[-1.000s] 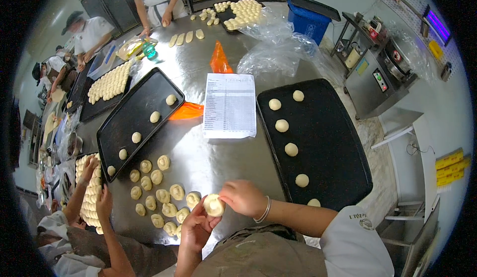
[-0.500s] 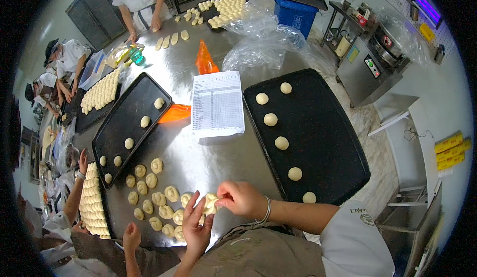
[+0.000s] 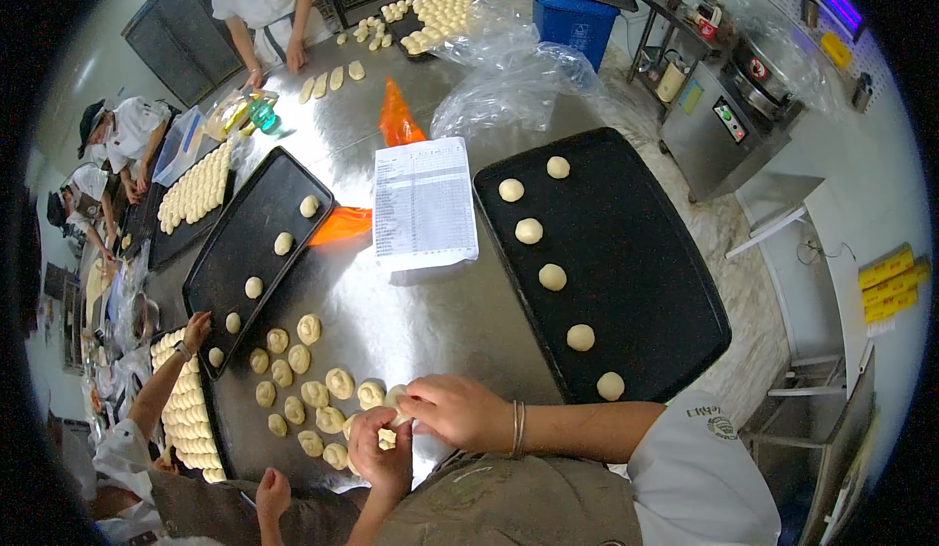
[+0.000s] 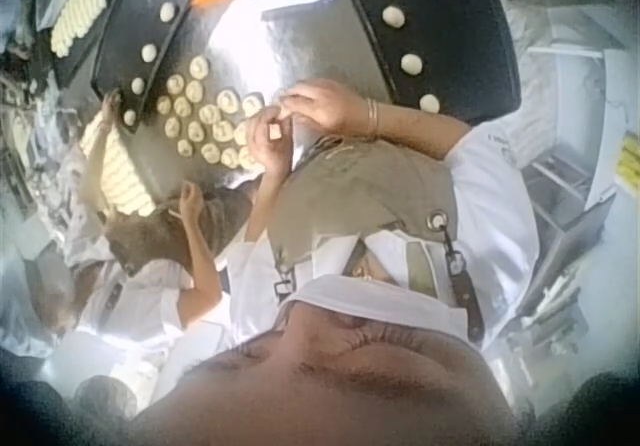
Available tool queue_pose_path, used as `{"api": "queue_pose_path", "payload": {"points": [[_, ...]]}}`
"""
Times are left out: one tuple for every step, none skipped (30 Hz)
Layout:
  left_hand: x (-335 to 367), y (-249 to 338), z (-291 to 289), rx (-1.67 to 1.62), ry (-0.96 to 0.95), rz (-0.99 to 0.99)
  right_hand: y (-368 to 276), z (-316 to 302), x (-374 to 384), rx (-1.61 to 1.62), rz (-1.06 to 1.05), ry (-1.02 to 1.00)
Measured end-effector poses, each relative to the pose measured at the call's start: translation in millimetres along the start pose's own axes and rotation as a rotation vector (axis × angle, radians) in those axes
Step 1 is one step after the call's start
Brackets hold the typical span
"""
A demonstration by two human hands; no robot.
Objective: Shape pieces of dough into rounds and arrange them onto a baking tray.
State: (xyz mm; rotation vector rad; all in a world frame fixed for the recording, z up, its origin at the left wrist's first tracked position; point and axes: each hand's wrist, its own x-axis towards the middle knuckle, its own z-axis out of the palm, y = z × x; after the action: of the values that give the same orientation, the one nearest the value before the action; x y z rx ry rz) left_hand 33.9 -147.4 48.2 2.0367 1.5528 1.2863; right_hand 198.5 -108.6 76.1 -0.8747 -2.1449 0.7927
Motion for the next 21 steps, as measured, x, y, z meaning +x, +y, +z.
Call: {"api": "queue_pose_path", "payload": {"points": [[-1, 1, 0, -0.033, -0.017, 0.014, 6, 2, -2, -0.003, 0.002, 0.003], [-2, 2, 0, -0.066, -0.033, 0.028, 16, 6, -4, 0.011, -0.058, 0.054], [1, 6, -3, -0.069, -0.037, 0.030, 21, 7, -5, 0.025, -0.115, 0.106], [5, 14, -9, -0.078, -0.109, -0.006, 23, 8, -7, 0.024, -0.112, 0.108], [7, 18, -13, -0.087, -0.181, -0.042, 23, 8, -7, 0.096, 0.010, 0.116], [7, 17, -14, -0.084, -0.180, -0.043, 22, 7, -4, 0.172, 0.128, 0.120], [5, 13, -16, -0.088, -0.196, 0.037, 20, 3, -1, 0.176, 0.126, 0.119], [5, 10, -18, -0.092, -0.213, 0.118, 17, -3, 2, 0.214, 0.126, 0.045], [5, 9, -20, -0.091, -0.215, 0.118, 14, -7, 4, 0.250, 0.128, -0.026], [6, 7, -22, -0.098, -0.215, 0.135, 16, -5, 2, 0.251, 0.129, -0.025], [6, 7, -23, -0.105, -0.215, 0.152, 21, -1, -1, 0.217, 0.038, -0.044], [9, 8, -22, -0.098, -0.141, 0.176, 23, 1, -3, 0.183, -0.056, -0.064], [11, 11, -21, -0.097, -0.141, 0.176, 21, 2, -4, 0.184, -0.057, -0.063], [12, 14, -21, -0.042, -0.075, 0.082, 18, 2, -6, 0.152, -0.081, 0.003], [13, 16, -20, 0.015, -0.009, -0.011, 15, 1, -6, 0.120, -0.107, 0.070], [12, 17, -20, 0.015, -0.010, -0.010, 9, 0, -6, 0.120, -0.107, 0.072], [10, 17, -19, -0.018, -0.047, -0.048, 1, -3, -5, 0.121, -0.081, 0.089], [9, 17, -19, -0.054, -0.084, -0.086, -6, -5, -5, 0.119, -0.054, 0.106], [10, 18, -17, -0.057, -0.088, -0.083, -9, -7, -5, 0.116, -0.050, 0.110], [10, 19, -15, -0.053, -0.087, -0.060, -11, -8, -5, 0.118, -0.024, 0.120], [9, 20, -14, -0.050, -0.088, -0.037, -12, -8, -6, 0.119, 0.004, 0.131]]}}
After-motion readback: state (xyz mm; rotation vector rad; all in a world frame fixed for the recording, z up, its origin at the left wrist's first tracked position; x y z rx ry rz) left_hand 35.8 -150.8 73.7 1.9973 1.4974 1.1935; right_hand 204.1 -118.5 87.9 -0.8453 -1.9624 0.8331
